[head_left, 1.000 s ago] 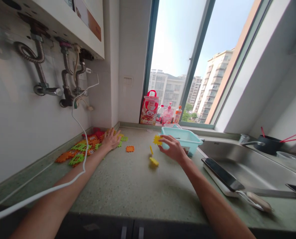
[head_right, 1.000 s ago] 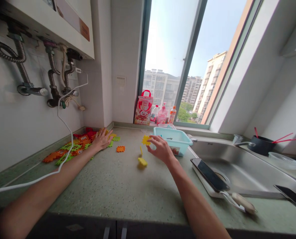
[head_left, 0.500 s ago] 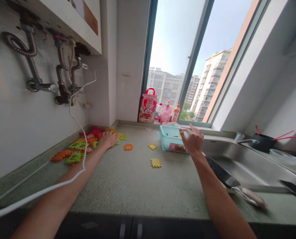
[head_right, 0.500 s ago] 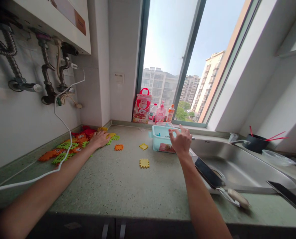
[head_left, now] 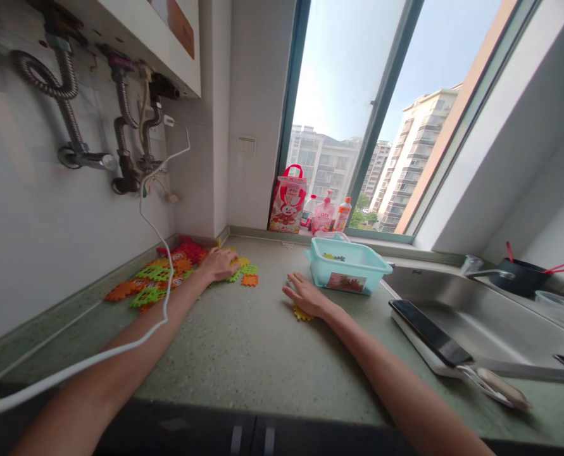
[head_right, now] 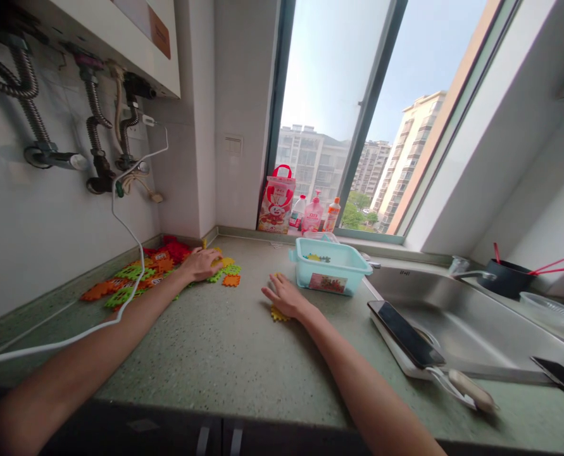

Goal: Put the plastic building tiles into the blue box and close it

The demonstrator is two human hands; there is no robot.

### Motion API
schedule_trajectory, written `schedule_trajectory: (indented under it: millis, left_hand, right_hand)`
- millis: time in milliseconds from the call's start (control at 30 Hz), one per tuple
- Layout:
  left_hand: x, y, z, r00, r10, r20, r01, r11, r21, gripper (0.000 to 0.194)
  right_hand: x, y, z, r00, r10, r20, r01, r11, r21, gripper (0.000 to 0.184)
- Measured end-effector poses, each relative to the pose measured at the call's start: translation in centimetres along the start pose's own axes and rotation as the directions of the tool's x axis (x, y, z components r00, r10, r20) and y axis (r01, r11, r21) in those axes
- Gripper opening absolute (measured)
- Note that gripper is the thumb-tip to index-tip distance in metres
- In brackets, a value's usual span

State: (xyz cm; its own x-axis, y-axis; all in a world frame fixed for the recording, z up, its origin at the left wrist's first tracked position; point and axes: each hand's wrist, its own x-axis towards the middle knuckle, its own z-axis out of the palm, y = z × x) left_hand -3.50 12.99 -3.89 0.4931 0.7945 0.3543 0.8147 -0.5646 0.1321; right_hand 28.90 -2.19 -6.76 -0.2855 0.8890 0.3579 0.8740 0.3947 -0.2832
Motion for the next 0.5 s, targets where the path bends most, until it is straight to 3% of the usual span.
schedule_trajectory:
  millis: [100,167,300,433,500]
  left_hand:
    - [0.6,-0.3,-0.3,0.995,-0.071,-0.07,0.07,0.997,-0.018,0.054]
    - [1.3,-0.6,-0.4,0.983,-0.176,-0.052,0.175,0.984,-0.009,0.065]
    - [3.3,-0.4,0.0,0.95,-0.284,0.13,0.28,0.959,0.045,0.085]
    - [5.4,1.8,1.4,0.927,-0.263,0.269,0.256,0.965,0.059,0.091]
    - [5.9,3.4,2.2,0.93,-0.217,0.296,0.216,0.976,0.034,0.094]
  right_hand:
    - [0.0,0.1,-0.5,0.996,-0.066,0.056,0.062,0.995,0.072,0.05]
    - [-0.3,-0.4,-1.5,0.993,-0.096,0.072,0.086,0.987,0.134,0.051]
    - [-1.1,-1.0,-3.4,0.988,-0.096,0.118,0.072,0.979,0.19,0.056]
    - [-1.8,-0.2,-4.7,0.98,-0.124,0.156,0.098,0.981,0.168,0.074]
    - [-1.9,-0.2,-4.8,0.966,-0.178,0.188,0.145,0.973,0.177,0.064]
